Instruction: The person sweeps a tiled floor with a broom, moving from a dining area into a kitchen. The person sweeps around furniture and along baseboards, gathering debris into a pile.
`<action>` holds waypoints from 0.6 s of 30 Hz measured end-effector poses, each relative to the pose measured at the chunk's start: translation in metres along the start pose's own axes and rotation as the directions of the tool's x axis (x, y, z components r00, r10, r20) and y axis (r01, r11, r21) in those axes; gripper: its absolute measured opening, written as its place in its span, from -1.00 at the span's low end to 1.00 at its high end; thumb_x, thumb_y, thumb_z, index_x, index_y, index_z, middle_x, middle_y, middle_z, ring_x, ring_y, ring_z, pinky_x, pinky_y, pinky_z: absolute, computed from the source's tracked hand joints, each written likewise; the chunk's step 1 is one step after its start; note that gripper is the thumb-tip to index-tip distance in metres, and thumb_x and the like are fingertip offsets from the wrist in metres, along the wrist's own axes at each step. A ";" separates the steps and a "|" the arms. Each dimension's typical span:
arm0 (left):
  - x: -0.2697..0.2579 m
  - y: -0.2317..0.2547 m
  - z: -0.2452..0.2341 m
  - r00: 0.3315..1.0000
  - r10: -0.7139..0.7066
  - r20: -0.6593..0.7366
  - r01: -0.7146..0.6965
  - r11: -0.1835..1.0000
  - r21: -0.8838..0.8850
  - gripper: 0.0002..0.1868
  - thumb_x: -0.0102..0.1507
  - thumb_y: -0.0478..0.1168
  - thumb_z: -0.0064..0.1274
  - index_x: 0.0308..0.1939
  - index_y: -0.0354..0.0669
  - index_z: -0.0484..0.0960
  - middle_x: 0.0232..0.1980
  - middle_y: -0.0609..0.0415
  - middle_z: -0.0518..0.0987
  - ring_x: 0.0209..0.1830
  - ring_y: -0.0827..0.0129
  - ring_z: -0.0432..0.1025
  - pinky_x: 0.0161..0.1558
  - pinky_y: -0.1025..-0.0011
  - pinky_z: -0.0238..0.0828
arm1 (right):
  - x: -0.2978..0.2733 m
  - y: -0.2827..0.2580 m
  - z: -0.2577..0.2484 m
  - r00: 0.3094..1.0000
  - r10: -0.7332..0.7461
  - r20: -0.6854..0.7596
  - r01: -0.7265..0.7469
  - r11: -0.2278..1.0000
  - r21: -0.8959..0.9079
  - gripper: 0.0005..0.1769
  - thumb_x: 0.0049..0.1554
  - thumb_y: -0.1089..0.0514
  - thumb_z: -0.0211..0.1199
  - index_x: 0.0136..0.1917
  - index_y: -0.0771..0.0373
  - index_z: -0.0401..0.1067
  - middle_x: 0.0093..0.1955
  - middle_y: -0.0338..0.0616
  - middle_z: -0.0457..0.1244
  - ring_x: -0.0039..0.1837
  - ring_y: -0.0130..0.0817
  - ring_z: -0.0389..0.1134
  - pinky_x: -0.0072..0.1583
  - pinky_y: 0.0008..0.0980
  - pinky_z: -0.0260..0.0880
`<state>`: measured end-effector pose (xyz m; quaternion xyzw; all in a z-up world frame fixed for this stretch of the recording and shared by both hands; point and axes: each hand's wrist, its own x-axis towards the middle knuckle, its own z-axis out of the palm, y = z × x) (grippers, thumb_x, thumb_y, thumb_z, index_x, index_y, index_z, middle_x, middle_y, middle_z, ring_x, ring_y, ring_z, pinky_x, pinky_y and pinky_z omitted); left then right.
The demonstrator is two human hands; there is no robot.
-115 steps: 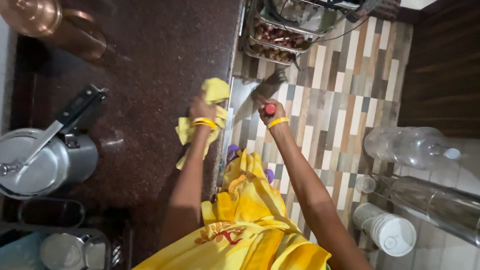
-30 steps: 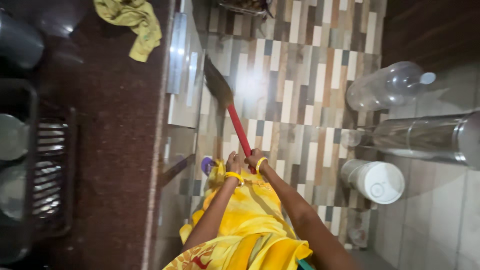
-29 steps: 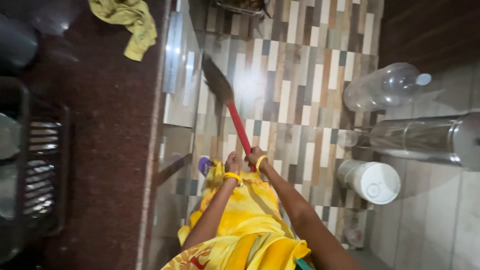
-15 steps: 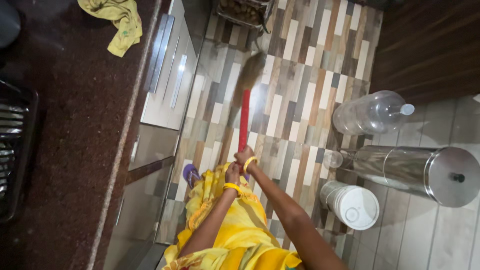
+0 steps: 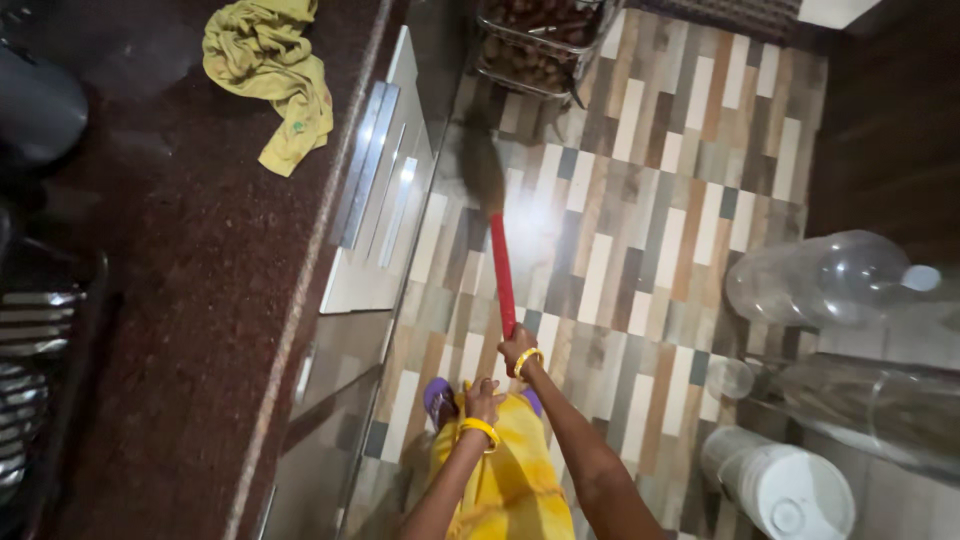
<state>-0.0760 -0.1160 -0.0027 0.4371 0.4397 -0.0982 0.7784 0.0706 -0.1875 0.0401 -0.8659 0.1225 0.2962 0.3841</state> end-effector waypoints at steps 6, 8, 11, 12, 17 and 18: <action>0.099 -0.015 -0.021 0.998 0.053 0.036 -0.046 0.983 -0.178 -0.46 0.34 -0.02 0.05 0.33 -0.24 0.47 0.02 -0.09 0.61 -0.26 0.20 0.56 -0.30 0.35 0.49 | 0.115 -0.009 0.046 0.995 0.002 -0.097 0.010 0.993 0.122 -0.66 -0.06 0.25 0.26 0.00 0.41 0.35 -0.24 0.22 0.33 -0.26 0.04 0.42 -0.20 -0.03 0.42; 0.120 -0.011 -0.015 1.000 -0.007 0.027 0.009 0.995 -0.096 -0.44 0.31 0.01 0.06 0.33 -0.15 0.45 0.05 -0.01 0.62 -0.22 0.25 0.57 -0.33 0.36 0.42 | 0.153 -0.008 0.056 0.983 -0.093 -0.160 0.105 0.992 0.068 -0.65 -0.07 0.25 0.30 -0.02 0.42 0.35 -0.25 0.19 0.33 -0.30 -0.06 0.40 -0.24 -0.12 0.41; 0.144 -0.010 -0.013 0.995 -0.095 0.022 0.095 0.995 0.017 -0.41 0.25 0.05 0.08 0.33 -0.03 0.43 0.09 0.11 0.64 -0.16 0.34 0.58 -0.37 0.38 0.33 | 0.208 -0.004 0.072 0.988 -0.048 -0.149 0.073 0.984 0.166 -0.64 -0.07 0.29 0.29 0.00 0.42 0.33 -0.29 0.14 0.29 -0.38 -0.17 0.34 -0.35 -0.18 0.33; 0.150 -0.014 -0.012 0.994 -0.110 0.029 0.109 0.994 0.031 -0.39 0.23 0.06 0.08 0.33 0.01 0.42 0.11 0.14 0.65 -0.14 0.36 0.59 -0.38 0.38 0.30 | 0.222 0.000 0.076 0.993 0.036 -0.112 -0.006 0.967 0.253 -0.64 -0.06 0.32 0.25 0.03 0.41 0.31 -0.30 0.11 0.26 -0.41 -0.18 0.30 -0.40 -0.15 0.28; 0.187 -0.038 -0.010 0.997 -0.071 0.039 0.070 0.997 0.038 -0.47 0.28 0.04 0.03 0.29 -0.03 0.48 0.06 0.23 0.65 -0.08 0.37 0.57 -0.36 0.42 0.30 | 0.278 0.018 0.096 0.987 0.037 -0.159 0.044 0.876 0.479 -0.62 -0.08 0.40 0.26 0.05 0.45 0.37 -0.35 -0.03 0.27 -0.46 -0.27 0.30 -0.43 -0.26 0.29; 0.193 -0.043 -0.011 0.999 -0.023 0.028 0.021 0.997 0.074 -0.48 0.29 0.03 0.03 0.30 -0.05 0.50 0.03 0.22 0.64 -0.08 0.36 0.57 -0.36 0.42 0.30 | 0.287 0.019 0.102 0.983 0.044 -0.178 0.061 0.838 0.542 -0.59 -0.09 0.40 0.25 0.07 0.41 0.36 -0.37 -0.04 0.28 -0.47 -0.28 0.30 -0.44 -0.26 0.27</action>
